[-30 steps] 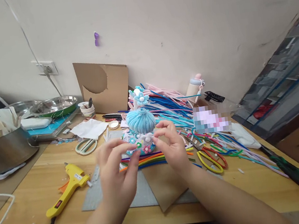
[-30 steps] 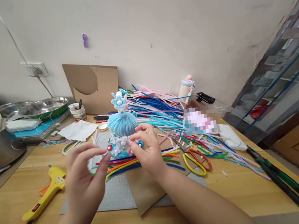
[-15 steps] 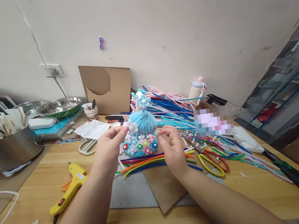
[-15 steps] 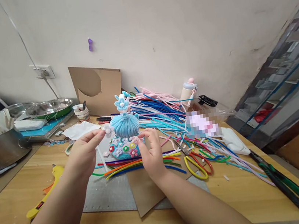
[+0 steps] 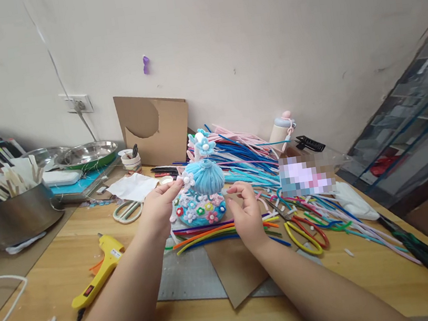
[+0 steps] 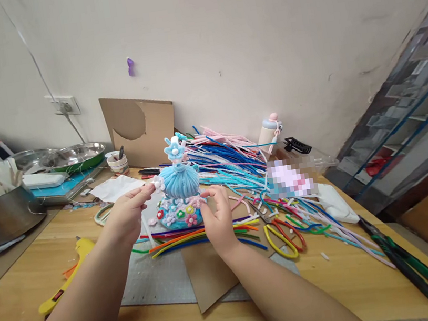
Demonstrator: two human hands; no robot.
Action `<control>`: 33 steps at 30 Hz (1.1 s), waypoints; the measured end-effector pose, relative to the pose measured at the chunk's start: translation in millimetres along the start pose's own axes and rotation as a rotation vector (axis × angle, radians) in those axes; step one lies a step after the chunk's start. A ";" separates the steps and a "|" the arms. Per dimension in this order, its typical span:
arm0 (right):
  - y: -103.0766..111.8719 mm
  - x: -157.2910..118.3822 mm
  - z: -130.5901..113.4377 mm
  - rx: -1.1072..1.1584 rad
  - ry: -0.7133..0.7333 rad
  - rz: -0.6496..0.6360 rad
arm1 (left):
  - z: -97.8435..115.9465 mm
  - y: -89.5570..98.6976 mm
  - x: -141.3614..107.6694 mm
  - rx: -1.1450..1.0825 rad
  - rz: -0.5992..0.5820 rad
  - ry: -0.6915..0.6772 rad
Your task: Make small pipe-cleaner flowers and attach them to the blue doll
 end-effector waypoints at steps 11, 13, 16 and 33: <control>-1.6 -0.1 5.3 -0.008 -0.016 -0.016 | -3.9 -1.6 1.6 -0.002 -0.024 -0.002; -1.9 0.1 4.0 -0.008 -0.014 -0.017 | -3.6 -1.7 2.5 -0.020 -0.029 0.000; 1.1 -1.5 -6.7 -0.003 0.038 -0.002 | -2.0 -0.9 -3.3 -0.087 -0.031 -0.002; -53.7 -68.7 -65.3 -0.025 0.507 -0.577 | -55.5 41.5 -101.2 0.213 -0.023 0.086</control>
Point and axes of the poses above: each hand's wrist, its own x-axis towards the middle knuckle, its own y-axis out of the back of the hand, z = x × y, the point moved 8 cm from there along x, towards the middle knuckle, and after that the axes turned 10 degrees about x, right-handed, at the moved point
